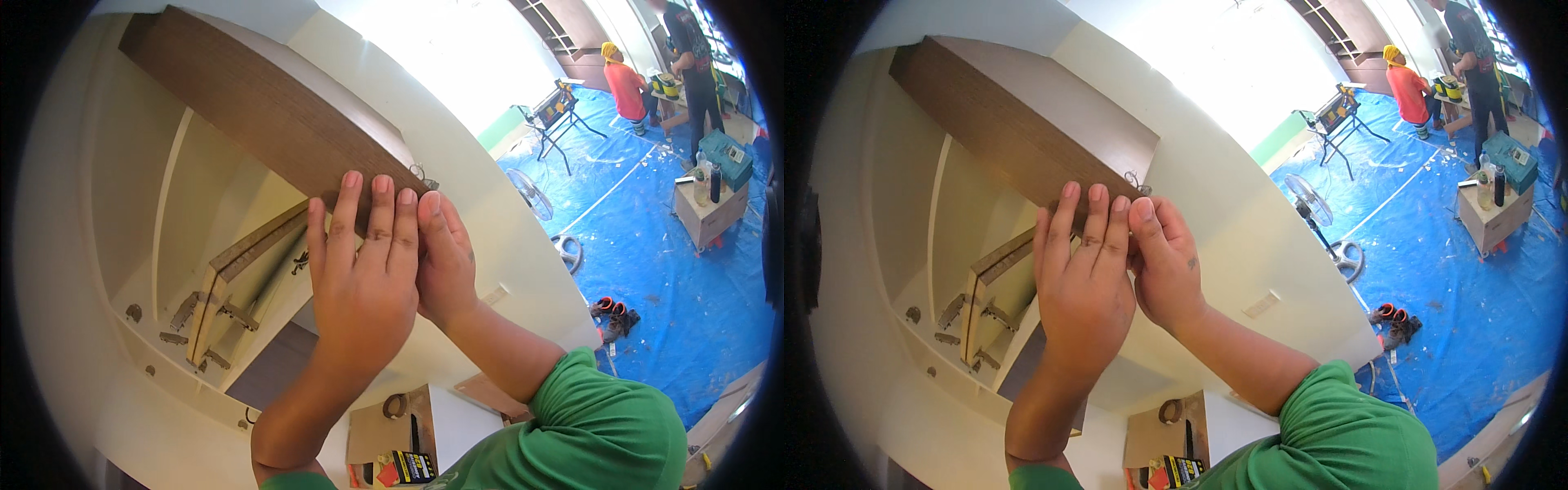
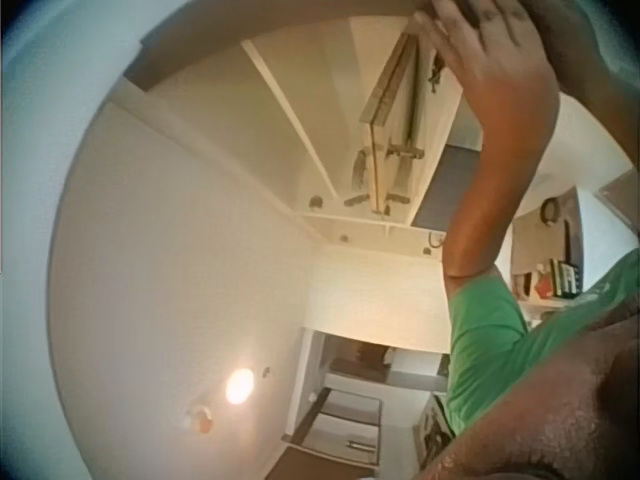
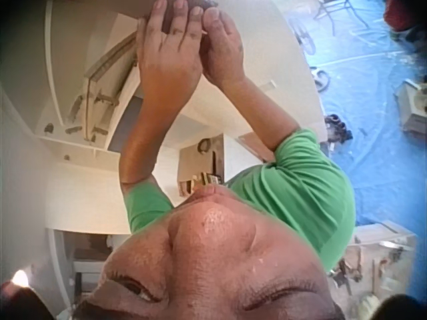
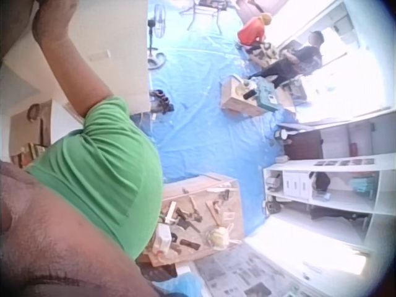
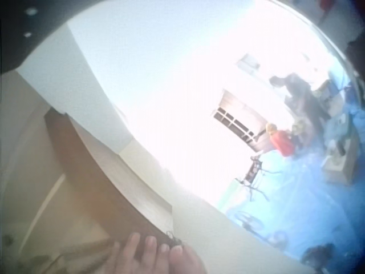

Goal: The person applies edge banding to a wooden cabinet door using a small hand tool to press and smooth the edge. They repeatedly align, press, and adjust the banding along the door edge while working in a room with other workers in the background.

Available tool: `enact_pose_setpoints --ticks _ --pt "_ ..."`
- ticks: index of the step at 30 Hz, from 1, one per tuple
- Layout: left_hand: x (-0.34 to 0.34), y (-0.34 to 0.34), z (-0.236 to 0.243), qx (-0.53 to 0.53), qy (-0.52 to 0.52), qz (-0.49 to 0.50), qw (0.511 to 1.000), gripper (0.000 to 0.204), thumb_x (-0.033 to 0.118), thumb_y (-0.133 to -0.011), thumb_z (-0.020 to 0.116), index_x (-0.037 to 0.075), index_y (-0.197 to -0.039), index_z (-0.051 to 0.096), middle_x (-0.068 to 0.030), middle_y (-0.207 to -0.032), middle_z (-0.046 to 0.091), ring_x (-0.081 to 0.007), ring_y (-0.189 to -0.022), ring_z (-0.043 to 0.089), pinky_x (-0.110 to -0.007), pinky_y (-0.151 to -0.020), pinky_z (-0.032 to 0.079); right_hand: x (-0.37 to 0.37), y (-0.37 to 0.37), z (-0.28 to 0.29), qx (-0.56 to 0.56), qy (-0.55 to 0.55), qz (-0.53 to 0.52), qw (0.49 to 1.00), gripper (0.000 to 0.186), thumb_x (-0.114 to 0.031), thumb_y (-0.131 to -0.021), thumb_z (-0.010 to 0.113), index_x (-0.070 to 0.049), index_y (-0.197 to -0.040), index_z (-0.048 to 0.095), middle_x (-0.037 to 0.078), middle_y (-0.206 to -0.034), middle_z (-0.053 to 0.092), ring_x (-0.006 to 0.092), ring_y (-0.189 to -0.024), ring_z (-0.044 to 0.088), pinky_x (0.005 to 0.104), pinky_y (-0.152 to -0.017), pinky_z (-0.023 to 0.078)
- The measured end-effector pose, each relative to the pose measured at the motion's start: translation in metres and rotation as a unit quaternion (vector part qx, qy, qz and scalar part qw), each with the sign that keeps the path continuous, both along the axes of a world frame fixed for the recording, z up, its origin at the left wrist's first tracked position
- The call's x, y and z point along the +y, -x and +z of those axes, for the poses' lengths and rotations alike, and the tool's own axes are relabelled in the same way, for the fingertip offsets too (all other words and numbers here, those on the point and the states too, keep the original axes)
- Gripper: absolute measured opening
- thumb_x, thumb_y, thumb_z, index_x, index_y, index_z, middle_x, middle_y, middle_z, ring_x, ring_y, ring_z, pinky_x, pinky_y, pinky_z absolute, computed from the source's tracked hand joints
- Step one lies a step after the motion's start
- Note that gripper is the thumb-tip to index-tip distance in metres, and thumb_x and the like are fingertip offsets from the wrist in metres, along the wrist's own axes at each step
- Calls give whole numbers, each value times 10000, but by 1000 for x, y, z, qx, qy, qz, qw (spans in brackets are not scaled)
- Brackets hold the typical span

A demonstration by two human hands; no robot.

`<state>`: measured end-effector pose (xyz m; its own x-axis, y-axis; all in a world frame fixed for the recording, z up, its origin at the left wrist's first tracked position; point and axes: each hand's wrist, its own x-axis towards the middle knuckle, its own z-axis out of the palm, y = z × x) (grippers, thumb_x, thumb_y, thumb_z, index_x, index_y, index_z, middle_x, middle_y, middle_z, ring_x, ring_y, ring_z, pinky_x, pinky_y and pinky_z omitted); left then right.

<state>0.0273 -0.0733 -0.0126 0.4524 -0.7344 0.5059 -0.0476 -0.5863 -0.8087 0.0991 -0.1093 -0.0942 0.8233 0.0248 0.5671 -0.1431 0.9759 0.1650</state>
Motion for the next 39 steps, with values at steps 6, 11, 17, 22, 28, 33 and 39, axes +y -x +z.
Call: enact_pose_setpoints --ticks 6,11,17,22,28,33,39 --pt "-2 9 -16 64 33 -49 996 434 106 -926 619 43 -1353 656 -130 -1451 607 -396 -1392 502 -618 -1157 311 -13 11 -20 -14 4 45 999 304 -352 -1094 523 -75 -1220 526 40 -1096 617 127 -992 608 306 -843 523" --pt "-4 4 -75 219 195 -130 947 477 130 -924 605 30 -1390 617 -145 -1470 588 -394 -1409 484 -601 -1208 208 -53 24 -73 36 123 -10 992 385 -346 -1111 454 -35 -1329 520 99 -1253 615 193 -1159 616 343 -991 512" --pt "-6 -24 -103 266 588 -316 695 447 139 -973 667 -27 -1382 595 -165 -1395 635 -303 -1341 561 -419 -1123 407 -125 -9 -172 161 335 -131 919 386 -413 -1060 557 -47 -1175 600 -3 -811 532 105 -633 499 256 -569 416" --pt "-29 -62 -88 256 737 -488 391 330 193 -989 713 -48 -1212 676 -160 -1221 713 -214 -1159 655 -341 -1044 456 -225 -30 -355 258 624 -165 719 326 -400 -1053 579 -95 -938 595 -12 -640 474 96 -480 437 283 -442 370" --pt "-48 -82 -76 175 750 -491 407 237 173 -958 741 -53 -1029 728 -132 -948 771 -176 -925 726 -289 -881 532 -338 66 -591 387 823 -143 390 544 -511 -956 661 31 -920 641 175 -833 653 283 -718 592 473 -671 487" --pt "-57 -91 -95 112 664 -490 554 121 104 -915 718 -1 -959 760 -72 -881 774 -137 -777 711 -279 -768 546 -394 147 -653 281 937 -97 183 647 -566 -923 670 76 -1002 674 254 -911 703 325 -838 664 490 -749 512" --pt "-36 -94 -144 306 531 -243 752 167 223 -928 700 67 -904 752 -112 -823 753 -270 -733 730 -379 -721 558 -452 148 -632 214 964 -37 152 665 -578 -917 670 78 -1026 683 259 -923 713 343 -892 693 477 -777 527"
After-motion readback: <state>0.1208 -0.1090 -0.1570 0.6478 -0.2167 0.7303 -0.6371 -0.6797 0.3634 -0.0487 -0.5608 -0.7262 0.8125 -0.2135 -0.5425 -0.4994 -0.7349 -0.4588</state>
